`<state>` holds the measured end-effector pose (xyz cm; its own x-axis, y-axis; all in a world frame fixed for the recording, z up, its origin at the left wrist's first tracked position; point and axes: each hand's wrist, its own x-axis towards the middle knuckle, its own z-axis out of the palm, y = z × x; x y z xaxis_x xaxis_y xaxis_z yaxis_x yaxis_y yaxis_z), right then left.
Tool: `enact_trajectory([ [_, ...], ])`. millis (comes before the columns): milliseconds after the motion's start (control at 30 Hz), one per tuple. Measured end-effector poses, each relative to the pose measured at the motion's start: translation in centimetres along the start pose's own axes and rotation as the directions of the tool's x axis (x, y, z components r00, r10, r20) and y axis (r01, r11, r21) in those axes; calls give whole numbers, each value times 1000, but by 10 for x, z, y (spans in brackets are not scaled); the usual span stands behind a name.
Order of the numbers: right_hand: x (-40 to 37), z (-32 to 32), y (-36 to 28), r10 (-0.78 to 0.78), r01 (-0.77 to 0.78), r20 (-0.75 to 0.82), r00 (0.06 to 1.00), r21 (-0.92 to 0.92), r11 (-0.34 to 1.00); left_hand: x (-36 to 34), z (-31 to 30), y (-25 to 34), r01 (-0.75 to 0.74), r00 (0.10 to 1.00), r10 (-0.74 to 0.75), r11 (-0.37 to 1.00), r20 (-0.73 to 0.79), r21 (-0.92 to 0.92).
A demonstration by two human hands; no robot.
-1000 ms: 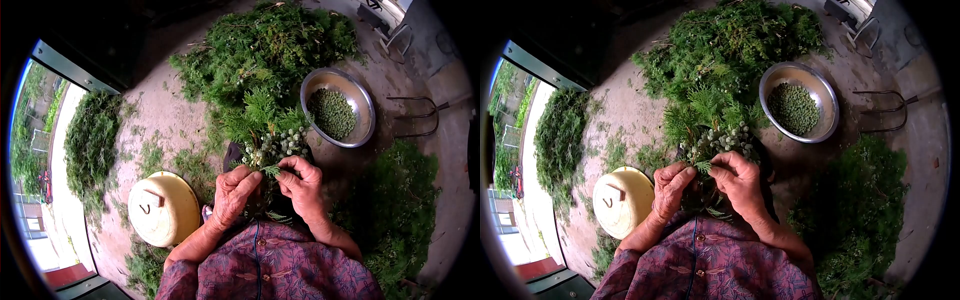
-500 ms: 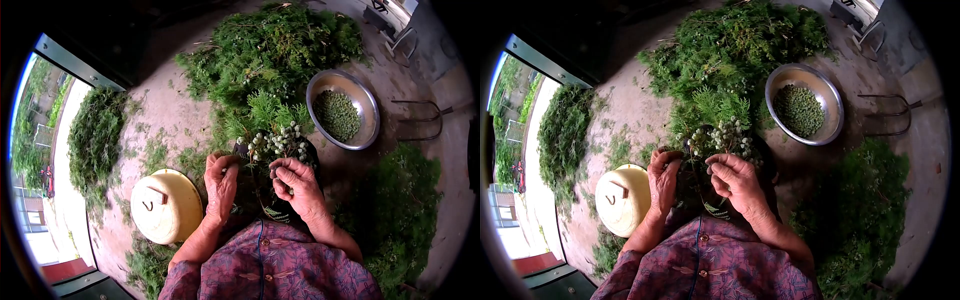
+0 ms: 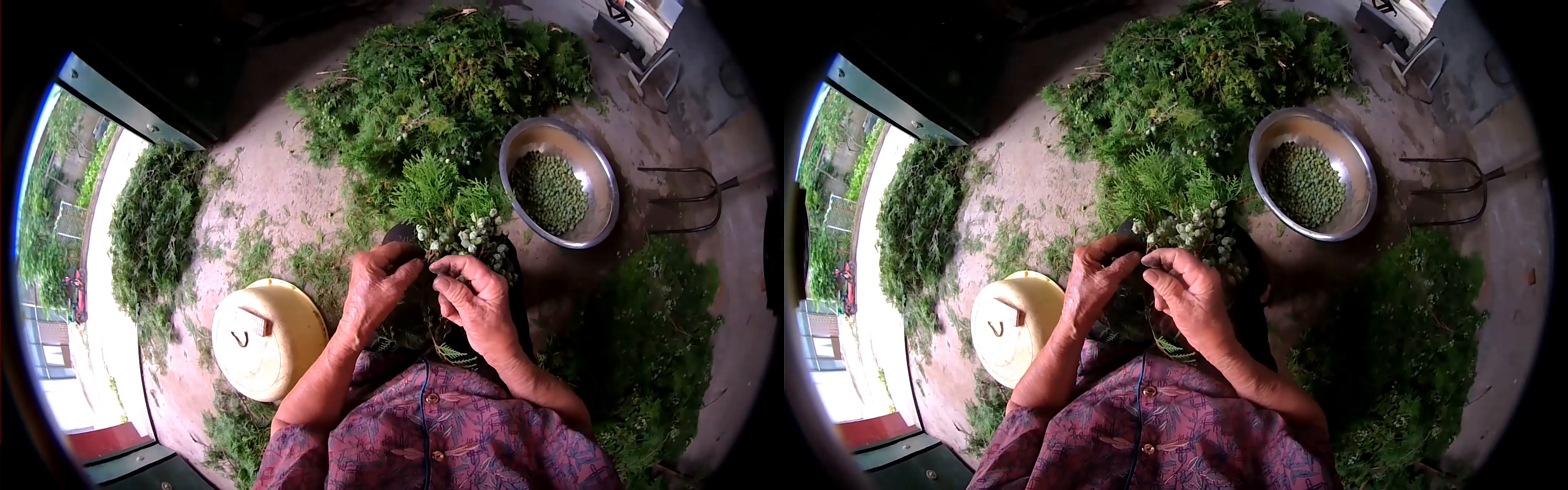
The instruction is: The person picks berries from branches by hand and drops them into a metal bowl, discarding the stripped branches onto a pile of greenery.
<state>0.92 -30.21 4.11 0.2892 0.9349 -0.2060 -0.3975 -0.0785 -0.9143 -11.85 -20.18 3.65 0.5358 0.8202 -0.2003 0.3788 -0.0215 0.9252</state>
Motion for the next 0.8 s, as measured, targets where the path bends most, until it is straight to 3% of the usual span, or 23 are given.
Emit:
enact_trajectory([
  [100, 7, -3, 1, -205, 187, -47, 978, -255, 949, 0, 6, -4, -104, 995, 104, 994, 14, 36],
  [267, 9, -11, 0, -258, 204, -125, 958, -338, 919, 3, 13, 10, -303, 951, 309, 907, 27, 294],
  [333, 12, -15, 0, -390, 277, -147, 909, -484, 830, 6, 16, 13, -244, 967, 253, 920, 12, 308],
  [467, 15, -17, -1, -535, 387, -2, 845, -689, 613, 12, 22, 6, -207, 977, 215, 950, -10, 233],
  [600, 18, -15, 2, -563, 431, 25, 826, -672, 602, 8, 24, 1, -207, 975, 216, 969, -49, 137],
  [700, 21, -14, 4, -584, 460, 25, 811, -644, 611, 2, 24, 10, -118, 993, 116, 987, -25, -110],
  [800, 21, -11, 1, -594, 457, 23, 804, -662, 593, 1, 21, 7, -114, 993, 114, 993, -4, -26],
])
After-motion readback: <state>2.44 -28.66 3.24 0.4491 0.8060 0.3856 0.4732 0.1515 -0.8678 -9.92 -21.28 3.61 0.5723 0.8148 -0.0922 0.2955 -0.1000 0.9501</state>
